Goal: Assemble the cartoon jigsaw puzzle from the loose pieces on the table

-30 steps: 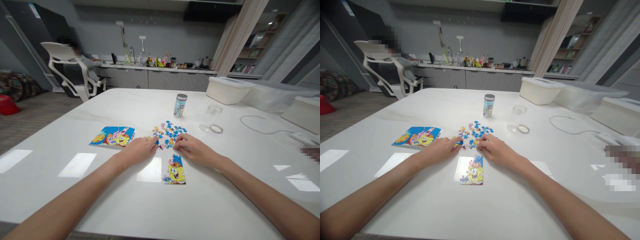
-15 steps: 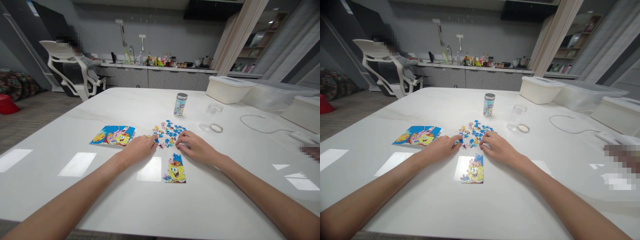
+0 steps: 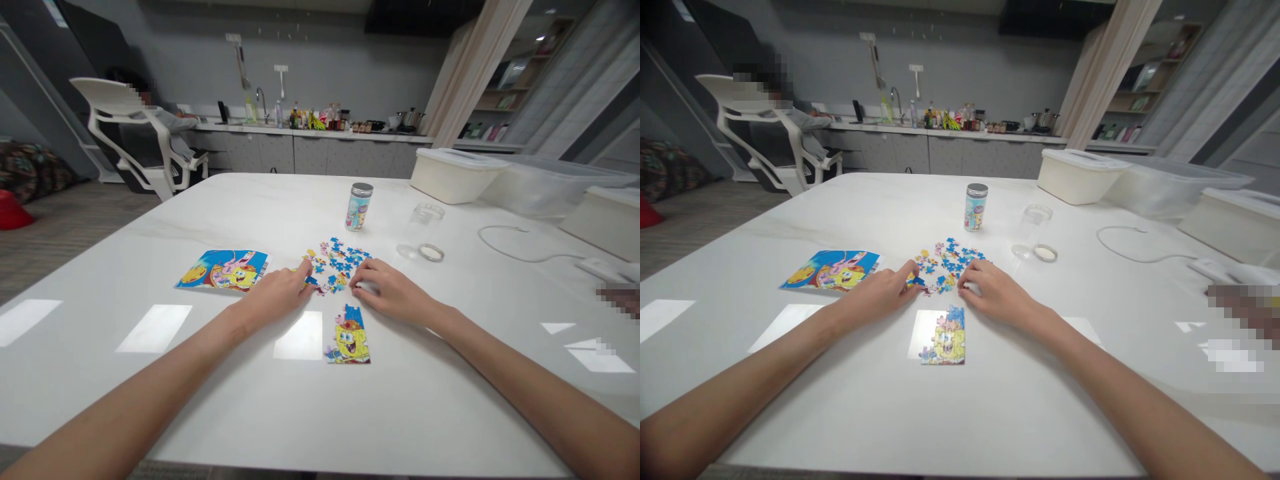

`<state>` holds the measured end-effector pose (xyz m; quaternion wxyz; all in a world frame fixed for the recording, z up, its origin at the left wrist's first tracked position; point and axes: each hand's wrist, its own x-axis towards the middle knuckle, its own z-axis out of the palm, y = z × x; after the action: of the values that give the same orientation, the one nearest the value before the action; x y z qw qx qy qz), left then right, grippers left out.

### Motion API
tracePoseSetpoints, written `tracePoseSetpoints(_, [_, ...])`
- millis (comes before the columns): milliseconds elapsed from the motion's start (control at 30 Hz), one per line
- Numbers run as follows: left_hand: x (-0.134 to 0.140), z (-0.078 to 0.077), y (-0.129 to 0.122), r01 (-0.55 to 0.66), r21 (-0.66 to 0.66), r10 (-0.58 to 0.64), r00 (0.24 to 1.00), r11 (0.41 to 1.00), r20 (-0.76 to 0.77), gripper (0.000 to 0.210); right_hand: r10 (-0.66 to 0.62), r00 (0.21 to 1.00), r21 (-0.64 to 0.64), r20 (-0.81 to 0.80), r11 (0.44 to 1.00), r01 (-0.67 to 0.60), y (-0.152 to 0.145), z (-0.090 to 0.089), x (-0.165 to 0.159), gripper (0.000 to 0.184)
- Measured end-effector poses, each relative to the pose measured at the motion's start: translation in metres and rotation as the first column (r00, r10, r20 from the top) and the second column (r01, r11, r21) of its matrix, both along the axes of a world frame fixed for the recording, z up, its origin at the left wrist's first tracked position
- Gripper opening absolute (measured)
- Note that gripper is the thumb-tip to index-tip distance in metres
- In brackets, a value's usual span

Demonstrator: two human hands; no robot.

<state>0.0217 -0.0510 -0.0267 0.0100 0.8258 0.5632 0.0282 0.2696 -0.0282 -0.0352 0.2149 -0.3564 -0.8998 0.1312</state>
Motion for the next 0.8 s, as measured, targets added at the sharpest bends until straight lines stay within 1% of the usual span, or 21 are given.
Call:
tracePoseSetpoints(100, [0.000, 0.001, 0.001, 0.004, -0.019, -0.004, 1.000, 1.000, -0.002, 0.032, -0.003, 1.000, 0.001, -0.007, 1.000, 0.003, 0.000, -0.001, 0.000, 0.012])
tracePoseSetpoints(200, [0.000, 0.001, 0.002, 0.002, -0.028, -0.003, 1.000, 1.000, -0.024, 0.028, -0.034, 0.999, 0.013, -0.010, 0.999, 0.034, 0.003, -0.003, 0.001, 0.015])
tracePoseSetpoints(333, [-0.001, 0.000, 0.002, 0.010, -0.007, -0.010, 0.999, 1.000, -0.033, 0.028, -0.083, 0.997, 0.034, -0.005, 0.996, 0.083, 0.006, -0.005, 0.003, 0.016])
tracePoseSetpoints(433, [-0.002, -0.001, 0.001, 0.027, 0.014, -0.027, 1.000, 1.000, 0.010, 0.027, -0.099, 0.995, 0.031, 0.003, 0.995, 0.099, 0.007, -0.005, 0.003, 0.017])
tracePoseSetpoints(467, [-0.001, 0.000, 0.001, 0.031, 0.015, -0.032, 0.998, 0.999, 0.053, 0.026, -0.101, 0.995, 0.028, 0.004, 0.994, 0.101, 0.006, -0.004, 0.002, 0.017])
tracePoseSetpoints(533, [0.000, 0.002, 0.001, 0.035, -0.014, -0.031, 0.980, 0.999, 0.194, 0.024, -0.104, 0.995, 0.031, -0.006, 0.994, 0.105, 0.005, -0.003, 0.001, 0.017])
tracePoseSetpoints(600, [0.002, 0.005, 0.000, 0.038, -0.085, -0.004, 0.927, 0.996, 0.374, 0.024, -0.089, 0.996, 0.039, -0.025, 0.995, 0.090, 0.003, -0.002, 0.000, 0.017])
tracePoseSetpoints(667, [0.004, 0.009, 0.000, 0.049, -0.168, 0.046, 0.855, 0.985, 0.517, 0.027, -0.052, 0.998, 0.035, -0.046, 0.998, 0.053, -0.001, 0.001, -0.004, 0.017])
tracePoseSetpoints(733, [0.006, 0.011, 0.000, 0.066, -0.236, 0.091, 0.796, 0.970, 0.598, 0.032, -0.013, 0.997, -0.003, -0.073, 1.000, 0.013, -0.006, 0.005, -0.009, 0.016])
tracePoseSetpoints(800, [0.007, 0.011, -0.001, 0.089, -0.279, 0.115, 0.761, 0.956, 0.639, 0.033, -0.015, 0.992, -0.090, -0.129, 0.996, 0.003, -0.012, 0.009, -0.015, 0.016])
